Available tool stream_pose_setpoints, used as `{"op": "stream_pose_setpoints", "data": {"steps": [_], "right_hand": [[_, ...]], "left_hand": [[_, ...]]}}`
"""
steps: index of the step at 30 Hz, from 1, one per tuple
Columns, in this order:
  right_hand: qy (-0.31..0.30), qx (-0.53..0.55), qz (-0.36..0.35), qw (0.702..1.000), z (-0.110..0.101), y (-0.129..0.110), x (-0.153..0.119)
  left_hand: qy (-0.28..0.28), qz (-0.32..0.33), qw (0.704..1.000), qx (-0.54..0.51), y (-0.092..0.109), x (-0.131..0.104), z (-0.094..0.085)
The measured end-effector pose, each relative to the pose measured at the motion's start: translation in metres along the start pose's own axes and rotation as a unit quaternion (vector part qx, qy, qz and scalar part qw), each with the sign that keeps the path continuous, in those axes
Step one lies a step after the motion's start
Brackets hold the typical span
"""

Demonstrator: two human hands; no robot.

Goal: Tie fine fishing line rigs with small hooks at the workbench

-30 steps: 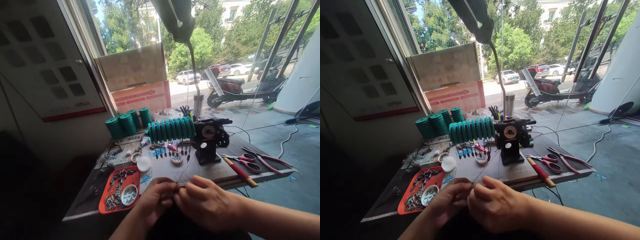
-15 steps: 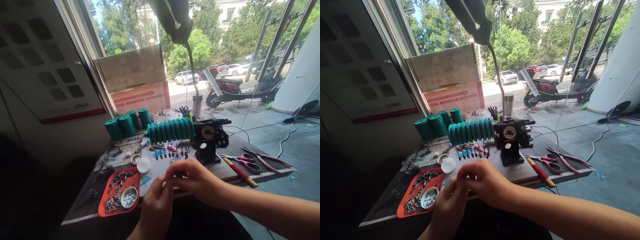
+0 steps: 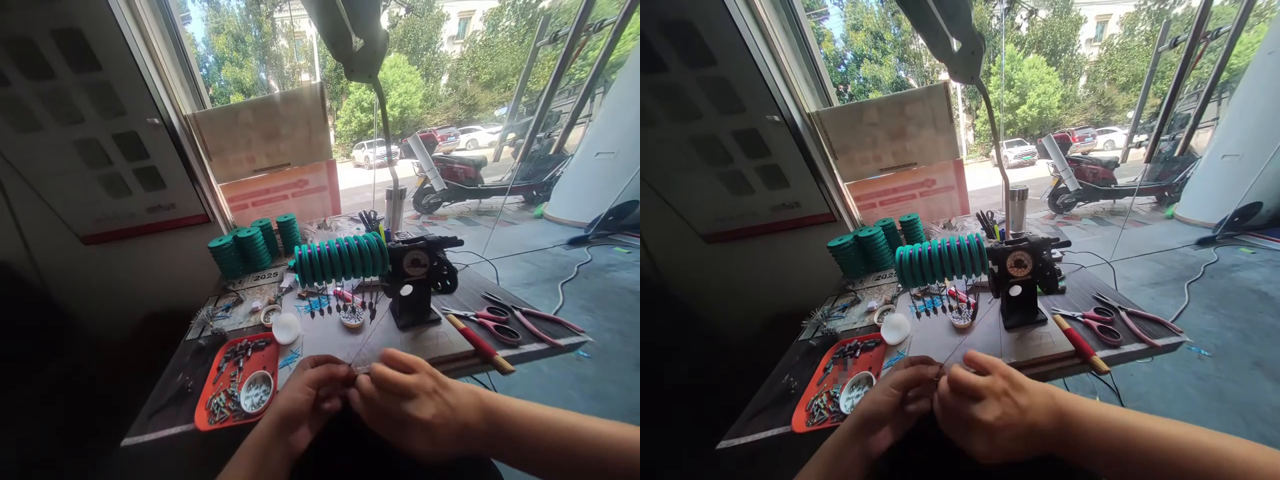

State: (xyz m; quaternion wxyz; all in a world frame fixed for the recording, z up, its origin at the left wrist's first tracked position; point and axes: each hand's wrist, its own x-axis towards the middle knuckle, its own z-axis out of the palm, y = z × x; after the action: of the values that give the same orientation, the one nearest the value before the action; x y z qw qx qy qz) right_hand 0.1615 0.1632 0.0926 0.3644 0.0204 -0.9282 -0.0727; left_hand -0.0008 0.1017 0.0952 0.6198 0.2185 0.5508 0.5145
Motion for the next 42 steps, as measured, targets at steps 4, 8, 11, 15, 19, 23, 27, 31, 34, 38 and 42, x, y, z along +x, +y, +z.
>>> {"op": "stream_pose_setpoints", "data": {"steps": [4, 8, 11, 15, 19, 23, 27, 31, 34, 38, 42], "right_hand": [[0.019, -0.095, -0.071, 0.993, 0.005, -0.009, 0.000], [-0.006, -0.053, -0.041, 0.998, -0.001, -0.013, 0.004], [0.009, -0.032, -0.007, 0.999, -0.006, -0.014, 0.000], [0.019, -0.038, -0.008, 0.999, 0.000, -0.009, -0.004], [0.005, -0.017, 0.004, 1.000, 0.010, -0.014, -0.007], [0.006, 0.080, 0.020, 0.997, 0.010, -0.027, -0.003], [0.038, 0.349, 0.232, 0.907, -0.004, -0.016, 0.019], [0.006, 0.519, 0.428, 0.740, -0.006, 0.018, 0.048], [-0.034, 0.530, 0.434, 0.728, 0.009, 0.036, 0.065], [-0.099, 0.494, 0.417, 0.756, 0.020, 0.038, 0.075], [-0.069, 0.385, 0.373, 0.841, 0.002, 0.021, 0.054]], "left_hand": [[0.013, -0.041, 0.997, -0.066, -0.006, -0.003, 0.004], [0.011, -0.035, 0.995, -0.090, -0.005, -0.007, 0.007], [-0.002, -0.051, 0.994, -0.095, -0.003, -0.006, 0.007], [-0.011, -0.065, 0.993, -0.095, -0.005, -0.004, 0.006], [-0.017, -0.053, 0.996, -0.076, -0.009, -0.004, 0.005], [-0.035, 0.065, 0.996, 0.054, -0.008, -0.007, 0.005], [0.008, 0.405, 0.823, 0.398, -0.011, -0.008, 0.001], [0.149, 0.646, 0.512, 0.547, -0.018, -0.005, -0.005], [0.183, 0.681, 0.386, 0.595, -0.017, -0.003, -0.008], [0.120, 0.685, 0.390, 0.603, -0.014, -0.004, -0.008], [0.064, 0.409, 0.824, 0.386, -0.006, -0.005, -0.002]]}}
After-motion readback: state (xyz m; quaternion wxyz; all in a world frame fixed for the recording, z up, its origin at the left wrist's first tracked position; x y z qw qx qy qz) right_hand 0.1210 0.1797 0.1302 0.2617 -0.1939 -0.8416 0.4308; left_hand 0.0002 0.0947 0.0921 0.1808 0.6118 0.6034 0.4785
